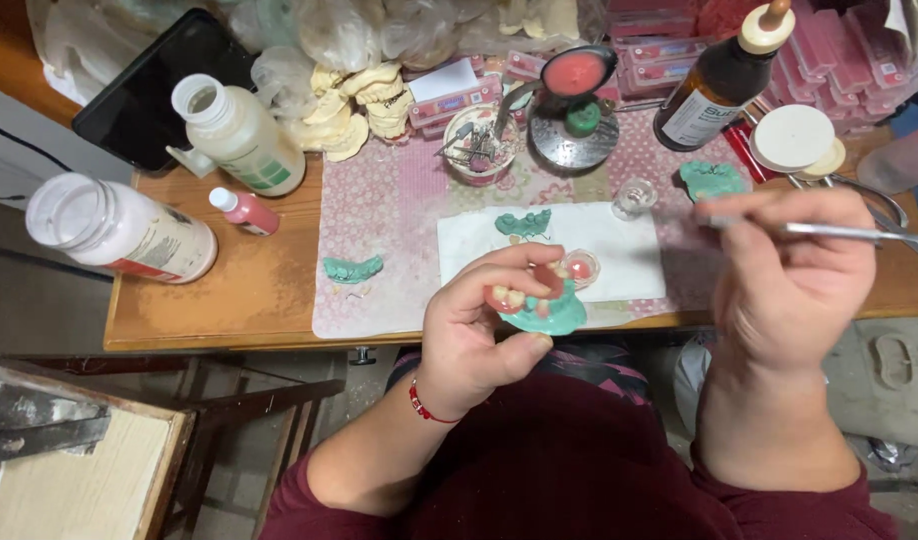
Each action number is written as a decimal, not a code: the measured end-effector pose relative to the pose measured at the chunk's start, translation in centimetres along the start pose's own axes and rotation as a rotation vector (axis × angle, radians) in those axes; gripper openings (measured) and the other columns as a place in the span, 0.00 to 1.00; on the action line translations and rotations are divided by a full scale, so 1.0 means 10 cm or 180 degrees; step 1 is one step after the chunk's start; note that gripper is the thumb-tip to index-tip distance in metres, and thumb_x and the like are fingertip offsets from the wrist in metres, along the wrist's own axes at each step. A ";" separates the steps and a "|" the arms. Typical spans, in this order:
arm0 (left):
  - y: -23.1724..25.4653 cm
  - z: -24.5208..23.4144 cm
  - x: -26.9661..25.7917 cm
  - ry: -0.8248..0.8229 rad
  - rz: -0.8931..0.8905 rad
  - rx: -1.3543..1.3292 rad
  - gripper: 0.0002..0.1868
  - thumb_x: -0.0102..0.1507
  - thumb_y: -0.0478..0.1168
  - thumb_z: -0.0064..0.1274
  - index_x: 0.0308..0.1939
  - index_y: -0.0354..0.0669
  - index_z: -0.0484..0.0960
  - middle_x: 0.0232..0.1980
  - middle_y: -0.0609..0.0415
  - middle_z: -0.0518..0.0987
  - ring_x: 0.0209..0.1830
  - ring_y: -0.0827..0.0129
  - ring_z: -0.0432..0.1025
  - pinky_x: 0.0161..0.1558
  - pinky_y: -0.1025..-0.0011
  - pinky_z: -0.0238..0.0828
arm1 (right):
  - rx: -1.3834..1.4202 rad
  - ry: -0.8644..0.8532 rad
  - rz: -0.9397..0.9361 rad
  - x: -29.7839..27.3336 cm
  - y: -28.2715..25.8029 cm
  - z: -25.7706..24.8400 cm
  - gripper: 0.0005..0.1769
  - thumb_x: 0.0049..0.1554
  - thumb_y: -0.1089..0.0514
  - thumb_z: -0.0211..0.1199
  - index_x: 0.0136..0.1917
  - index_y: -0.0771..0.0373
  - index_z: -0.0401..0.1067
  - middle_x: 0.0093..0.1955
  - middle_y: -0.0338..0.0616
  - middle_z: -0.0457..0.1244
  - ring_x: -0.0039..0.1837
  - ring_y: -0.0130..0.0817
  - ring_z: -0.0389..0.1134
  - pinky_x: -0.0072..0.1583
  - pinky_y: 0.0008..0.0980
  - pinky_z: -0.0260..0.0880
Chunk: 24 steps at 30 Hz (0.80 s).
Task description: Applying pink material to a dental prosthetic to simulate gum tissue using a brush and a metal tool
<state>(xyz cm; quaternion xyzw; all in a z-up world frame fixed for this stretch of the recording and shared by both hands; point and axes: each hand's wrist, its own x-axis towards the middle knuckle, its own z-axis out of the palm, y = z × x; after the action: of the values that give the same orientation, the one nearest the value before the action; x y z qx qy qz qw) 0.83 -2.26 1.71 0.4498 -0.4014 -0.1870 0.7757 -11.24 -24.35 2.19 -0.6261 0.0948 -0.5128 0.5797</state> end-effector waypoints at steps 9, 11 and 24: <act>0.14 0.05 -0.05 -0.0317 -0.0373 -0.0347 0.15 0.62 0.34 0.61 0.53 0.47 0.80 0.69 0.42 0.75 0.59 0.62 0.78 0.69 0.62 0.74 | 0.1666 -0.1535 0.0882 -0.09 -0.26 0.27 0.15 0.61 0.66 0.62 0.55 0.60 0.58 0.46 0.64 0.68 0.47 0.57 0.75 0.55 0.53 0.84; 0.15 0.05 -0.06 -0.0305 -0.0370 -0.0328 0.15 0.62 0.34 0.61 0.53 0.47 0.79 0.69 0.42 0.75 0.58 0.62 0.78 0.67 0.62 0.75 | 0.1641 -0.1551 0.0878 -0.11 -0.25 0.27 0.15 0.61 0.65 0.62 0.55 0.61 0.57 0.46 0.64 0.68 0.47 0.57 0.75 0.55 0.54 0.84; 0.16 0.05 -0.05 -0.0302 -0.0304 -0.0334 0.14 0.64 0.40 0.63 0.53 0.48 0.79 0.68 0.45 0.75 0.58 0.63 0.77 0.69 0.61 0.73 | 0.1053 -0.1154 -0.0022 -0.27 -0.35 0.31 0.15 0.61 0.64 0.62 0.55 0.57 0.57 0.46 0.59 0.67 0.45 0.49 0.76 0.51 0.42 0.87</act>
<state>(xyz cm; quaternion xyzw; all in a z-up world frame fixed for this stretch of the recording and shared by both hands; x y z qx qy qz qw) 0.00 -1.39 2.97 0.4178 -0.4053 -0.2656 0.7685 -11.78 -19.35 4.21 -0.6047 -0.0981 -0.4027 0.6801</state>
